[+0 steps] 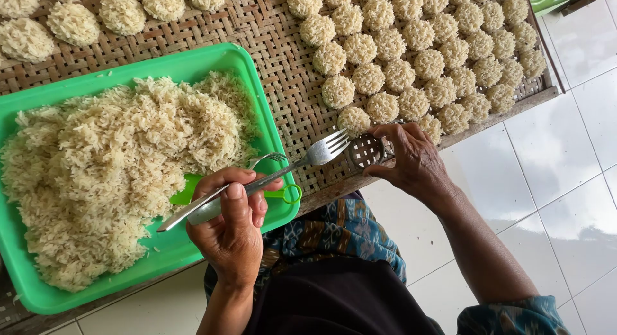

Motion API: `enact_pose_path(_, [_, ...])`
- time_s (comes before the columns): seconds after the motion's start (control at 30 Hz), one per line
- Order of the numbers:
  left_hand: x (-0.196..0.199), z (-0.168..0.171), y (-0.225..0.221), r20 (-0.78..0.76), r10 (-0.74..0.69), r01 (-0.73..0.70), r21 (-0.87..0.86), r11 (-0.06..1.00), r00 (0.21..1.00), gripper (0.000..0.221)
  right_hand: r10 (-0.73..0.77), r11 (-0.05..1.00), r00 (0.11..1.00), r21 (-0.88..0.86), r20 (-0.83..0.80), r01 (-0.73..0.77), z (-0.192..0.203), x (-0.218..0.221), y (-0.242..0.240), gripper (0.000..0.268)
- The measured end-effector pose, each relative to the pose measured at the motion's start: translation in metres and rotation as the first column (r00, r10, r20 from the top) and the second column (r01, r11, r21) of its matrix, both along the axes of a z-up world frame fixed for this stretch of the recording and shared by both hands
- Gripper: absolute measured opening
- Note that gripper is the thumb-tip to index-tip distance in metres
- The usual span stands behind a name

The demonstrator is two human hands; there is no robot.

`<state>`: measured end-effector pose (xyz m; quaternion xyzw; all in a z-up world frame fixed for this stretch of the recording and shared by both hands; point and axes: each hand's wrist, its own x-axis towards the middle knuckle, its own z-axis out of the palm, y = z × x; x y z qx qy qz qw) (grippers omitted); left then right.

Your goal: Shaping cooked rice into small balls using forks and placing them on a drying mat

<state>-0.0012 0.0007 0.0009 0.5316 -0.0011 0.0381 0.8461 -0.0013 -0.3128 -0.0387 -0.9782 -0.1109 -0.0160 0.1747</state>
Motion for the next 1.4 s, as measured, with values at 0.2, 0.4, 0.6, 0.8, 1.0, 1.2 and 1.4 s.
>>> enact_pose_path(0.2, [-0.004, 0.009, 0.002, -0.011, -0.001, 0.001, 0.031, 1.000, 1.000, 0.014, -0.019, 0.999, 0.997, -0.028, -0.076, 0.017, -0.001, 0.005, 0.000, 0.071])
enact_pose_path(0.4, [-0.009, 0.010, 0.006, -0.019, 0.008, -0.008, 0.016, 1.000, 1.000, 0.016, 0.023, 0.976, 0.994, -0.213, -0.109, -0.046, -0.003, 0.016, -0.003, 0.080])
enact_pose_path(0.6, [-0.008, 0.007, 0.017, -0.009, 0.042, -0.042, -0.067, 0.997, 0.999, 0.020, 0.063, 0.975, 0.991, -0.207, -0.120, -0.087, 0.019, 0.019, -0.003, 0.073])
enact_pose_path(0.8, [-0.002, 0.004, 0.032, -0.008, 0.136, -0.136, -0.127, 0.983, 0.991, 0.019, 0.209, 0.938, 0.978, 0.284, 0.000, -0.200, 0.058, 0.035, 0.046, 0.020])
enact_pose_path(1.0, [0.002, -0.008, 0.073, 0.046, 0.418, -0.402, -0.203, 0.893, 0.907, 0.017, 0.254, 0.848, 0.965, 0.467, 0.057, -0.251, 0.074, 0.073, 0.123, 0.017])
enact_pose_path(1.2, [0.018, -0.042, 0.068, 0.169, 0.688, -0.677, -0.123, 0.725, 0.706, 0.023, 0.411, 0.838, 0.903, 0.336, 0.128, -0.429, 0.049, 0.115, 0.188, 0.018])
enact_pose_path(1.4, [0.014, -0.065, 0.063, 0.308, 0.646, -0.653, -0.098, 0.751, 0.698, 0.022, 0.450, 0.891, 0.888, 0.102, -0.093, -0.442, 0.041, 0.138, 0.223, 0.060])
